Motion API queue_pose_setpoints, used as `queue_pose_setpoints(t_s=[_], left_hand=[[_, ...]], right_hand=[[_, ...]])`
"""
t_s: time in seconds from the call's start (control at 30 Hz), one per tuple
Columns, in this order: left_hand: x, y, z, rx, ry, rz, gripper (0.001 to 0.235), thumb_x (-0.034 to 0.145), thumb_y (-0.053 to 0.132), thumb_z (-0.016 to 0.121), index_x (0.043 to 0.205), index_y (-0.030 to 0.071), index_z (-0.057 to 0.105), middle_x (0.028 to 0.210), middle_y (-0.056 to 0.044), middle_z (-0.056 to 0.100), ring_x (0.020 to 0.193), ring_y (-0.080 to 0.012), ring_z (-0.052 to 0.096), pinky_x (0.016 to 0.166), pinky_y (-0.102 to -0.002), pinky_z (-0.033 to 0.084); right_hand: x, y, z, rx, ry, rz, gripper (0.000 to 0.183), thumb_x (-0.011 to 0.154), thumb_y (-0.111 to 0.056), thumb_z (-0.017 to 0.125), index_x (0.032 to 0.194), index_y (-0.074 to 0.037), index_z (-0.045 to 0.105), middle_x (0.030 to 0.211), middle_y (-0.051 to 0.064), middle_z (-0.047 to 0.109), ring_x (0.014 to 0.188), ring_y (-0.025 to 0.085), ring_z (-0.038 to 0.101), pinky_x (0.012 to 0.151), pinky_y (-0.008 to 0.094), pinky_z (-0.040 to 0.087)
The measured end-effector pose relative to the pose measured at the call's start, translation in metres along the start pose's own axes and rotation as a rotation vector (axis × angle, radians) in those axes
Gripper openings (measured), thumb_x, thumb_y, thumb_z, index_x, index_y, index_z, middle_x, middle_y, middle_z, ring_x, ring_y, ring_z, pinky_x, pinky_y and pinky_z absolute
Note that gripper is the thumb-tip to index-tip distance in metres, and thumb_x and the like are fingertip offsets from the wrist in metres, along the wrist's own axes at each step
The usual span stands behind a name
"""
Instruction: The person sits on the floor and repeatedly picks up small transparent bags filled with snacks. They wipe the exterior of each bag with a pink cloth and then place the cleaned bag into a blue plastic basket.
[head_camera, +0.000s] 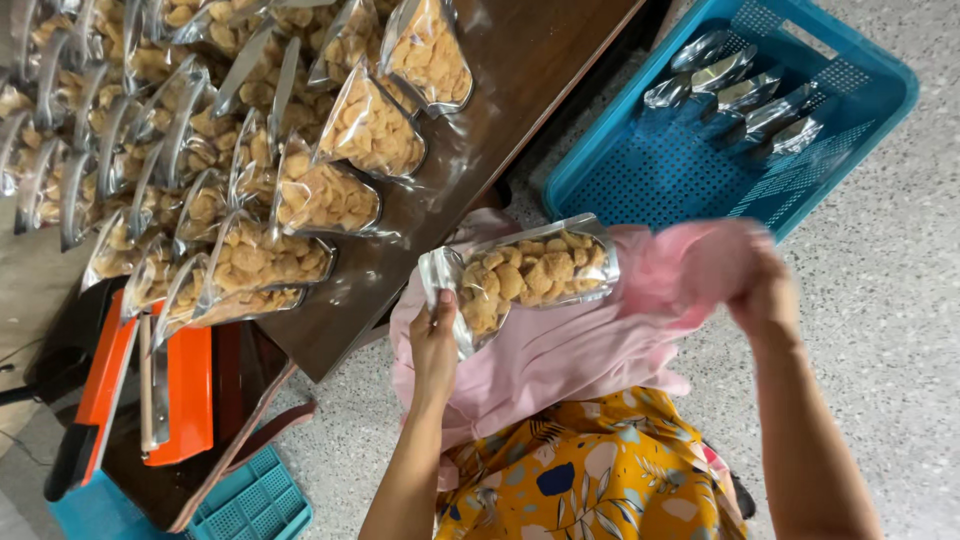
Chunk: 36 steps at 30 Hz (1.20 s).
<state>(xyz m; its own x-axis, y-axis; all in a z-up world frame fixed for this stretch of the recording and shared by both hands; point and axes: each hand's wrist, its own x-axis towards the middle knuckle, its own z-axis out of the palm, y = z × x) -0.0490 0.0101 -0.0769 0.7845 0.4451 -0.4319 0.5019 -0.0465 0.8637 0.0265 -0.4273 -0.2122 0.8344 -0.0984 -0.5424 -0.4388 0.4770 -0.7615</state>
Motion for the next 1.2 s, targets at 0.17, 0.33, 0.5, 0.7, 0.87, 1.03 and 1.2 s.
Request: queue_pose_setpoints(t_s=[0.17, 0.33, 0.5, 0.7, 0.87, 1.03, 1.2], left_hand=[[-0.008, -0.027, 0.016, 0.028, -0.047, -0.18, 0.048, 0.103, 0.049, 0.053, 0.109, 0.005, 0.072, 0.071, -0.001, 0.044, 0.063, -0.0144, 0.042, 0.06, -0.032, 0.038], [-0.025, -0.036, 0.03, -0.183, -0.119, -0.091, 0.028, 0.099, 0.032, 0.059, 0.109, 0.007, 0.066, 0.079, 0.002, 0.056, 0.066, -0.0097, 0.048, 0.058, -0.029, 0.043], [-0.04, -0.028, 0.033, -0.132, -0.156, -0.1, 0.02, 0.105, 0.019, 0.061, 0.11, -0.001, 0.063, 0.079, -0.003, 0.048, 0.067, -0.0115, 0.041, 0.057, -0.03, 0.037], [-0.049, -0.037, 0.033, -0.083, -0.057, -0.164, 0.025, 0.098, 0.004, 0.048, 0.119, 0.002, 0.062, 0.083, -0.003, 0.059, 0.065, -0.0108, 0.05, 0.057, -0.03, 0.042], [-0.047, -0.045, 0.037, -0.194, -0.067, -0.247, 0.023, 0.101, 0.013, 0.054, 0.121, 0.004, 0.062, 0.091, -0.007, 0.064, 0.077, -0.0187, 0.058, 0.071, -0.035, 0.052], [-0.042, -0.037, 0.038, -0.161, -0.059, -0.137, 0.034, 0.102, 0.025, 0.06, 0.127, 0.002, 0.064, 0.109, -0.011, 0.069, 0.101, -0.0193, 0.066, 0.094, -0.039, 0.054], [-0.042, -0.022, 0.03, -0.188, -0.057, -0.23, 0.04, 0.096, 0.03, 0.059, 0.13, 0.011, 0.058, 0.106, -0.004, 0.071, 0.096, -0.015, 0.068, 0.085, -0.034, 0.058]], right_hand=[[-0.103, -0.11, 0.063, 0.392, -0.129, -0.005, 0.086, 0.084, -0.061, 0.065, 0.145, -0.004, 0.047, 0.133, 0.019, 0.064, 0.122, 0.034, 0.064, 0.093, 0.055, 0.056], [-0.149, -0.103, 0.058, 0.096, -0.313, 0.013, 0.065, 0.092, -0.058, 0.058, 0.133, -0.007, 0.058, 0.113, 0.02, 0.068, 0.107, 0.033, 0.066, 0.094, 0.052, 0.054], [-0.172, -0.046, 0.116, -1.065, -0.861, -0.1, 0.05, 0.101, -0.054, 0.052, 0.12, -0.011, 0.068, 0.093, 0.021, 0.072, 0.092, 0.031, 0.067, 0.095, 0.049, 0.053], [-0.14, 0.047, 0.241, -1.553, -0.662, -1.073, 0.054, 0.096, -0.049, 0.06, 0.069, -0.004, 0.072, 0.047, 0.011, 0.059, 0.036, 0.025, 0.057, 0.035, 0.04, 0.048], [-0.081, 0.054, 0.214, -1.484, -0.605, -0.629, 0.032, 0.089, -0.036, 0.066, 0.081, -0.006, 0.076, 0.062, 0.01, 0.069, 0.044, 0.026, 0.062, 0.039, 0.044, 0.05], [-0.015, 0.073, 0.125, -1.229, -0.371, -1.055, 0.031, 0.101, -0.03, 0.058, 0.1, -0.002, 0.072, 0.095, 0.017, 0.073, 0.085, 0.031, 0.069, 0.08, 0.044, 0.056], [-0.002, 0.074, 0.047, -0.494, -0.006, -0.442, 0.052, 0.107, -0.044, 0.041, 0.12, 0.001, 0.064, 0.1, 0.013, 0.065, 0.085, 0.024, 0.065, 0.066, 0.039, 0.055]])
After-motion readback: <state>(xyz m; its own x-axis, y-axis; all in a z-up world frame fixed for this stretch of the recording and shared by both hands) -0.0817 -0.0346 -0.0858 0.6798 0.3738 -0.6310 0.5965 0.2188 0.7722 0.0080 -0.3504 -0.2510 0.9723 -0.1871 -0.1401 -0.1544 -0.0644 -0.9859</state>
